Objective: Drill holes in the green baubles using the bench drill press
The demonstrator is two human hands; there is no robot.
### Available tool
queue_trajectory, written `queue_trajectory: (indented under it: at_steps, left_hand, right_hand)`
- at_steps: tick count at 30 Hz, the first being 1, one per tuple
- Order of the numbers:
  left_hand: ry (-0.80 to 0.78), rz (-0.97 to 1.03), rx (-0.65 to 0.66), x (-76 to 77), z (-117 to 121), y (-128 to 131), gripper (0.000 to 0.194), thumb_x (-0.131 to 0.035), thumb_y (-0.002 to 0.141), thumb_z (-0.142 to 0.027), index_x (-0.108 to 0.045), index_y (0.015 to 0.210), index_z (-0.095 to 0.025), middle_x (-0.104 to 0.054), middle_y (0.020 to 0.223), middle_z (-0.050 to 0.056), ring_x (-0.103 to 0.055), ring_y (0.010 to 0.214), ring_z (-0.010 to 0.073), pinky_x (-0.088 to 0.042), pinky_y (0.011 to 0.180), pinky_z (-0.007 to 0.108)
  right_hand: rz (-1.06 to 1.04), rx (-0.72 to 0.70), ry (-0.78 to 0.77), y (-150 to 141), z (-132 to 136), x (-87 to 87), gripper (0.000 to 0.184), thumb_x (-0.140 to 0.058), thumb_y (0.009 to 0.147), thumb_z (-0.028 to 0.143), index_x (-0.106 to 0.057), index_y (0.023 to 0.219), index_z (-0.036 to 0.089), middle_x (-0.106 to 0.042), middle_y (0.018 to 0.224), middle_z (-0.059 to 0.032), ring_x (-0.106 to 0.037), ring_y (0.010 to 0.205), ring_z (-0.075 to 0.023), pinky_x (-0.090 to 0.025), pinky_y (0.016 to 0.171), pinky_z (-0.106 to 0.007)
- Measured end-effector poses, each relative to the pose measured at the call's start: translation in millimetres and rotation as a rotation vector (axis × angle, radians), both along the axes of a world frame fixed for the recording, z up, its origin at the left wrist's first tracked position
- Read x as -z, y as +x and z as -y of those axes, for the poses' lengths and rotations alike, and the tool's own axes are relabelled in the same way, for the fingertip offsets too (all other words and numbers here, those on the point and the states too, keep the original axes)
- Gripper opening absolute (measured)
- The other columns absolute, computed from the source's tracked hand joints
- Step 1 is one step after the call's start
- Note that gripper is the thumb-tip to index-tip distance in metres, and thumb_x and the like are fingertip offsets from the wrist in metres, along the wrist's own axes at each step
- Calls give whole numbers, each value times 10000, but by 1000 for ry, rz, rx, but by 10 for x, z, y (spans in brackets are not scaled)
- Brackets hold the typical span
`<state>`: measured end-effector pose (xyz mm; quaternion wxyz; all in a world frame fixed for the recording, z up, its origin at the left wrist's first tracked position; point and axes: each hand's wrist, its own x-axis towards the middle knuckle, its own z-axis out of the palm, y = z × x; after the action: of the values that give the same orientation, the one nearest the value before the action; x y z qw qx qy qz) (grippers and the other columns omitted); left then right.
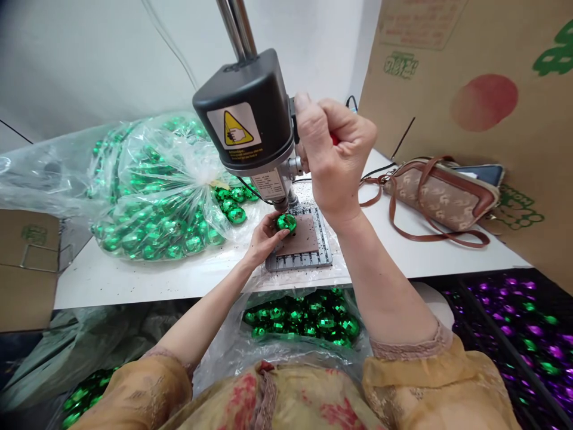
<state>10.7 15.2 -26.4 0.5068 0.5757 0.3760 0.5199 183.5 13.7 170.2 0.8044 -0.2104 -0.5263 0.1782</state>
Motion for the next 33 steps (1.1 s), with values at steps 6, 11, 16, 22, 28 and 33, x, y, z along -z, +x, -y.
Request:
queue_trajectory:
  at_steps: [6,11,16,22,28,33]
  left_hand:
    - [31,-46,-11,4,37,31,664,-869,694,-520,-596,1214,-211,-692,1180,99,-663,1141,267,-511,1058,472]
    - [97,-216,-4,-38,132,54,604,-855,735,-444,-593,1225,-208,-678,1219,101,-650,1151,261,-507,1069,463]
    - [75,-280,-17,-74,203,79,589,-828,774,-404,-567,1266,-212,-686,1217,107,-659,1134,264,-527,1032,448]
    - [63,-223,3,-44,198,81,582,-832,776,-393,-556,1253,-204,-689,1212,107,-663,1149,262,-529,1031,441]
    - [61,-218,-2,-17,185,72,592,-847,759,-383,-561,1246,-208,-678,1243,108,-639,1197,272,-499,1064,454]
    - [62,-216,-14,-23,189,78,602,-853,749,-409,-574,1243,-210,-682,1226,103,-646,1176,271,-494,1060,448]
  right_hand:
    - [-5,-7,11,4,13,-7,553,-662,865,481,-310,530,217,-270,446,58,-238,400,-58,-211,398,-284]
    - [-12,-29,13,-1,20,-5,536,-676,865,442,-331,521,217,-279,444,58,-245,394,-61,-215,393,-294]
    - [-21,-19,30,12,-20,17,564,-684,836,520,-322,519,227,-263,433,61,-229,388,-66,-202,387,-308]
    - [1,59,4,2,39,110,591,-640,876,521,-287,518,209,-240,471,51,-251,419,-57,-221,429,-286]
    - [-68,94,98,-25,85,330,611,-633,892,374,-214,493,178,-189,460,46,-265,392,-56,-201,432,-291]
    - [-31,103,150,-12,56,408,606,-606,900,359,-183,506,177,-184,451,48,-230,387,-52,-191,431,-302]
